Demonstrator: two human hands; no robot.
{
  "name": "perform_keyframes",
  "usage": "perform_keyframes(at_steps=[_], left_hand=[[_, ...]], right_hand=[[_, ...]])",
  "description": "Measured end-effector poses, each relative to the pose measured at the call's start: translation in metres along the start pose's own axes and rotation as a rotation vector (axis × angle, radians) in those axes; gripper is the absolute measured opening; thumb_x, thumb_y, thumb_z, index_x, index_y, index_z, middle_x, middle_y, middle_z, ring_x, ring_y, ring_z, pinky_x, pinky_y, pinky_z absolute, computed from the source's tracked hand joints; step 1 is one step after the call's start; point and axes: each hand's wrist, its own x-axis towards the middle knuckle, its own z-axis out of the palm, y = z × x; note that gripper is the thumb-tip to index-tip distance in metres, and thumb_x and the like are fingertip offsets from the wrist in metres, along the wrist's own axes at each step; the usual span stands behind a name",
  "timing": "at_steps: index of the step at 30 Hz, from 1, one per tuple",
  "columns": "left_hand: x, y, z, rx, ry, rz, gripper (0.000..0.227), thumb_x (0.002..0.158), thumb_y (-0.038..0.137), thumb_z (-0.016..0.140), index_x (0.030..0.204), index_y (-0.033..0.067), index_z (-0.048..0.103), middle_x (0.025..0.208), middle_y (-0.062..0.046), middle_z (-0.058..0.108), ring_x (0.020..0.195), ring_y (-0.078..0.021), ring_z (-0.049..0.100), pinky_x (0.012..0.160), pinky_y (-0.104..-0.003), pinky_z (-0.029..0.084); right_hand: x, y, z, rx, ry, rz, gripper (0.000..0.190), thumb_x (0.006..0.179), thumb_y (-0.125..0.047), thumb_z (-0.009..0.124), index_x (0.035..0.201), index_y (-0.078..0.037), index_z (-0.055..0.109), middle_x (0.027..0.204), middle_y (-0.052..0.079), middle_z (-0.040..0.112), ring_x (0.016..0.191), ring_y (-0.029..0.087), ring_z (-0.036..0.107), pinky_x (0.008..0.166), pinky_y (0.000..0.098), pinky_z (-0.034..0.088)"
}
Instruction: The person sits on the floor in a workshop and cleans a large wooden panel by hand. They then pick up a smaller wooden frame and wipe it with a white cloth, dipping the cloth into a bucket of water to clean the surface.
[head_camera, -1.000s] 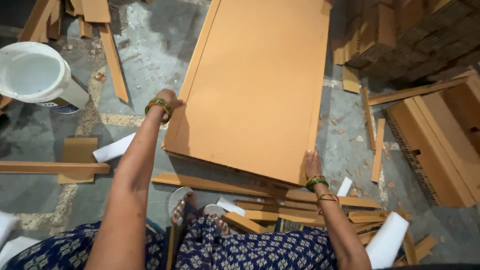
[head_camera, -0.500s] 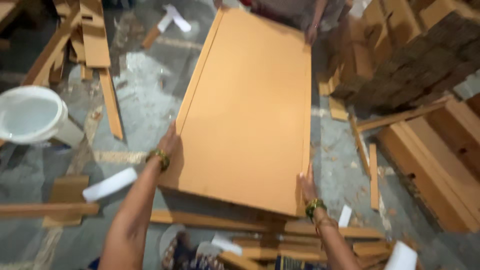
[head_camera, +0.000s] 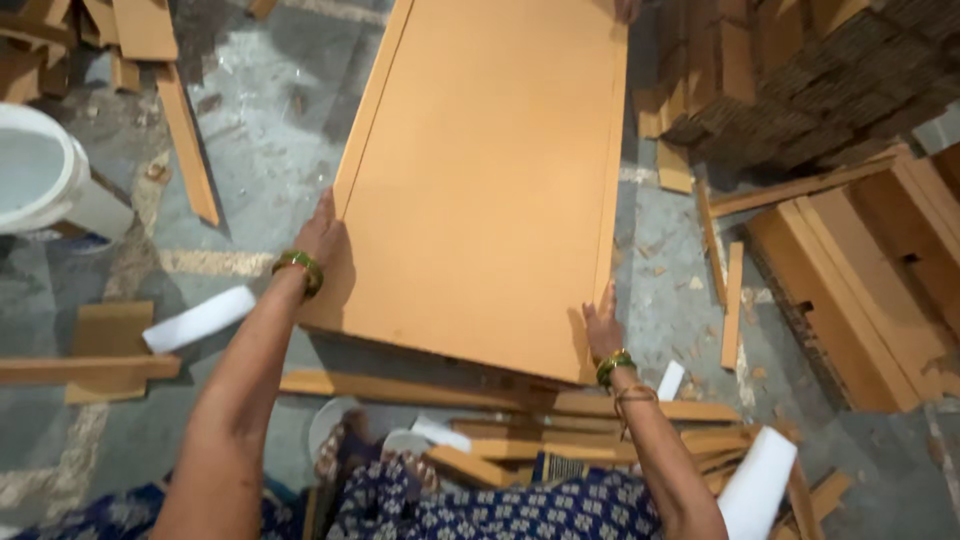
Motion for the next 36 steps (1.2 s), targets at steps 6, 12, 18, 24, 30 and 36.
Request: perform_keyframes(at_steps=[6,12,18,24,30,36], left_hand=[[-0.018,0.028,-0.015,0.101,-0.03,-0.056,0.079,0.1,0.035,0.044,0.165,0.0203,0.003,0.144,-0.034,0.049,0.13,-0.0506,0.049,0.112,-0.053,0.037],[-0.054,0.013,-0.016,0.057,-0.009,-0.04,0.067,0.107,0.043,0.04,0.167,0.0328,0.013,0.148,-0.03,0.05,0.134,-0.0497,0.048,0.114,-0.052,0.038],[-0.034,-0.002,-0.004,0.022,0.093,0.159,0.064,0.106,0.041,0.041,0.163,0.0333,0.015,0.154,-0.027,0.047,0.13,-0.0521,0.049,0.108,-0.054,0.04],[-0.041,-0.012,0.0,-0.017,0.027,0.037,0.068,0.104,0.04,0.04,0.166,0.034,0.012,0.148,-0.027,0.052,0.132,-0.0479,0.053,0.11,-0.05,0.043],[-0.029,-0.03,0.001,-0.213,0.092,0.262,0.062,0.106,0.033,0.048,0.162,0.0199,0.025,0.152,-0.025,0.048,0.136,-0.043,0.049,0.108,-0.047,0.038],[-0.03,-0.058,-0.007,-0.334,0.104,0.094,0.046,0.103,0.033,0.049,0.136,0.0052,0.063,0.131,-0.017,0.068,0.12,-0.0277,0.063,0.102,-0.038,0.047]], right_hand=[[-0.003,0.017,0.004,0.269,0.048,-0.067,0.086,0.1,-0.053,0.037,0.167,-0.017,-0.002,0.136,0.029,0.062,0.101,0.046,0.066,0.085,0.0525,0.051],[-0.008,0.037,0.013,0.401,0.076,-0.418,0.078,0.112,-0.05,0.035,0.163,0.004,0.01,0.171,0.025,0.018,0.158,0.032,0.018,0.127,0.0371,0.018],[-0.01,0.025,0.014,0.509,0.009,-0.267,0.076,0.104,-0.044,0.041,0.163,-0.003,0.015,0.157,0.019,0.045,0.14,0.026,0.047,0.114,0.0363,0.039],[-0.021,0.03,0.016,0.589,-0.002,-0.374,0.072,0.107,-0.04,0.044,0.161,-0.001,0.016,0.15,0.019,0.049,0.134,0.025,0.051,0.112,0.0361,0.042],[-0.011,0.034,0.016,0.546,0.057,-0.416,0.073,0.117,-0.053,0.031,0.164,0.001,0.016,0.167,0.022,0.03,0.152,0.029,0.031,0.122,0.0408,0.026],[-0.02,0.049,0.001,1.014,-0.225,0.105,0.083,0.098,-0.066,0.031,0.16,-0.012,0.031,0.145,0.017,0.056,0.128,0.026,0.057,0.107,0.0409,0.046]])
